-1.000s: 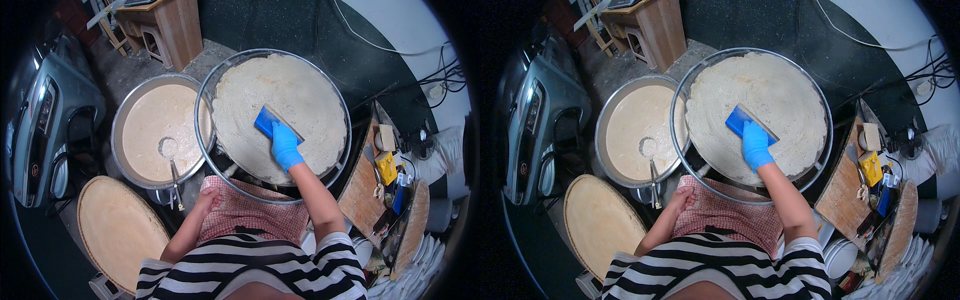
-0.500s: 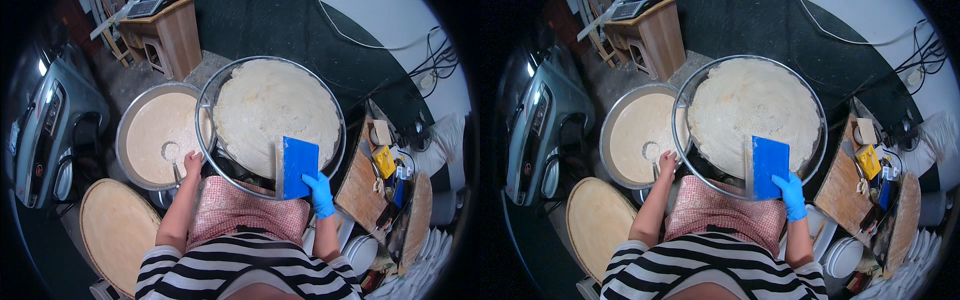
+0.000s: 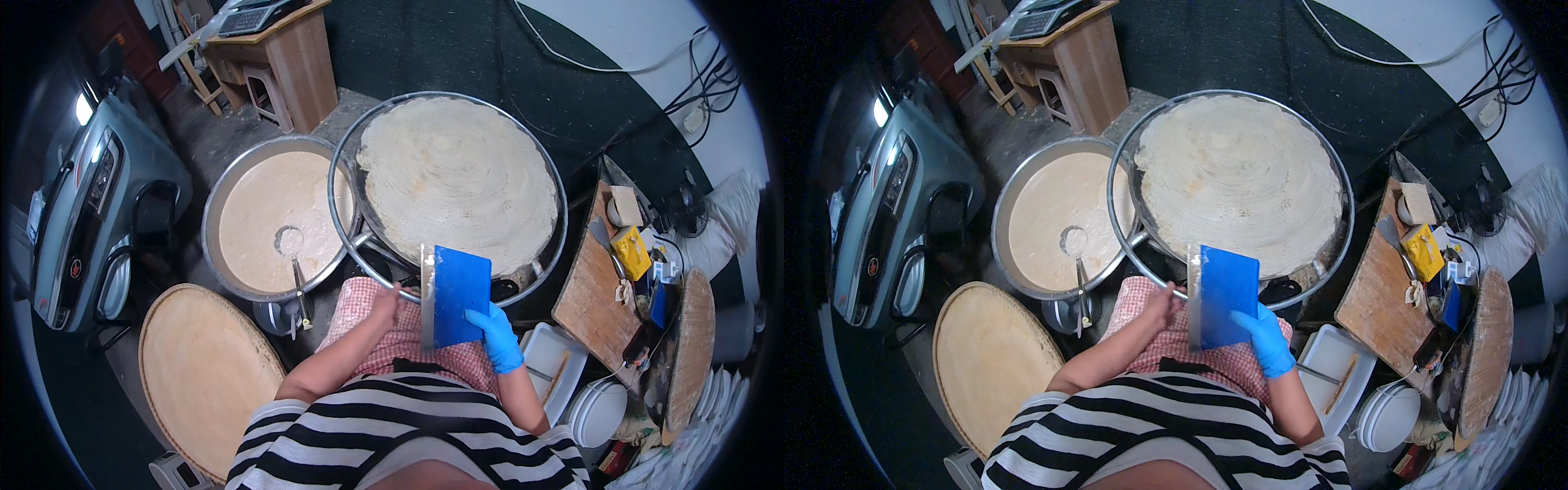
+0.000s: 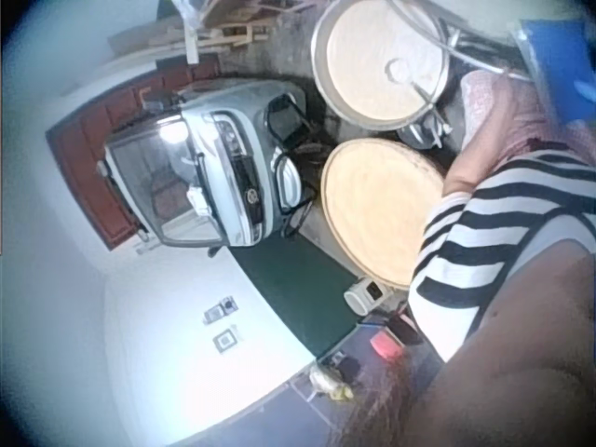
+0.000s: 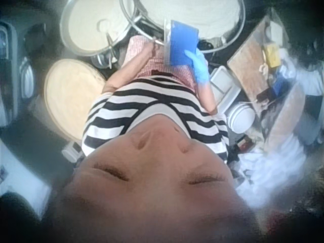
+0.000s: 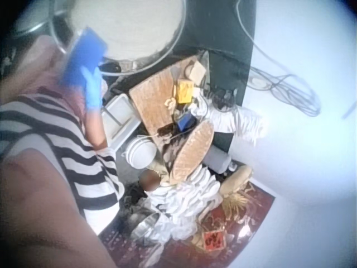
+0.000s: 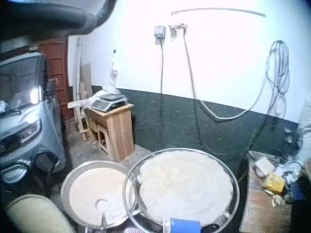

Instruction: The person ladles batter onto a hot griddle, spreads it into a thin circle, cooks it, then lifts and transfers the crepe to a tray. The cycle repeats with a second crepe.

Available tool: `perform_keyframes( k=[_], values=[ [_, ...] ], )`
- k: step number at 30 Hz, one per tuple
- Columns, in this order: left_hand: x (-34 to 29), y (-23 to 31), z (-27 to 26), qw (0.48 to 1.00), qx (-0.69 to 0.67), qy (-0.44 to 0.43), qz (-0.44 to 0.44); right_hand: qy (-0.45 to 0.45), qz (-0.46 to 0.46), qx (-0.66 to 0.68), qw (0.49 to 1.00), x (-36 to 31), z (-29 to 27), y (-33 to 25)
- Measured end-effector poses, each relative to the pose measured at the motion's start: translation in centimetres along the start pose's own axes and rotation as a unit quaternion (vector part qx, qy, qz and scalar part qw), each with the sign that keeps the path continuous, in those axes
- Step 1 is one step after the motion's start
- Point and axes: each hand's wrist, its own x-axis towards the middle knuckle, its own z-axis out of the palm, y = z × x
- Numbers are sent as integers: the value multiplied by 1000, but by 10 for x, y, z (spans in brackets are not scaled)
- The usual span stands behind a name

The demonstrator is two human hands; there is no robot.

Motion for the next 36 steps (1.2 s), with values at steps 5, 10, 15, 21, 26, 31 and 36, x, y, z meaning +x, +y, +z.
perform_keyframes(
  k=[5, 10, 15, 21, 26, 31, 36],
  values=[
    [-24, -31, 34, 942, 257, -217, 15, -16, -52, -171, 984, 14, 21, -3],
    [-5, -26, -13, 974, 151, -152, -66, -20, -235, -504, 831, 16, 36, -14],
    [-13, -1, -60, 993, 75, -77, -51, -63, -357, -607, 707, 34, 48, -24],
    [-30, 6, -71, 996, -25, -73, -36, -91, -333, -661, 666, 58, 43, -32],
    [-25, 5, -72, 994, -37, -97, -47, -109, -309, -699, 635, 73, 46, -31],
    [-23, 11, -70, 991, -44, -103, -75, -91, -310, -705, 632, 87, 67, -24],
    [6, 52, -74, 994, -28, -100, -19, -76, -342, -675, 649, 101, 87, -19]
  ],
)
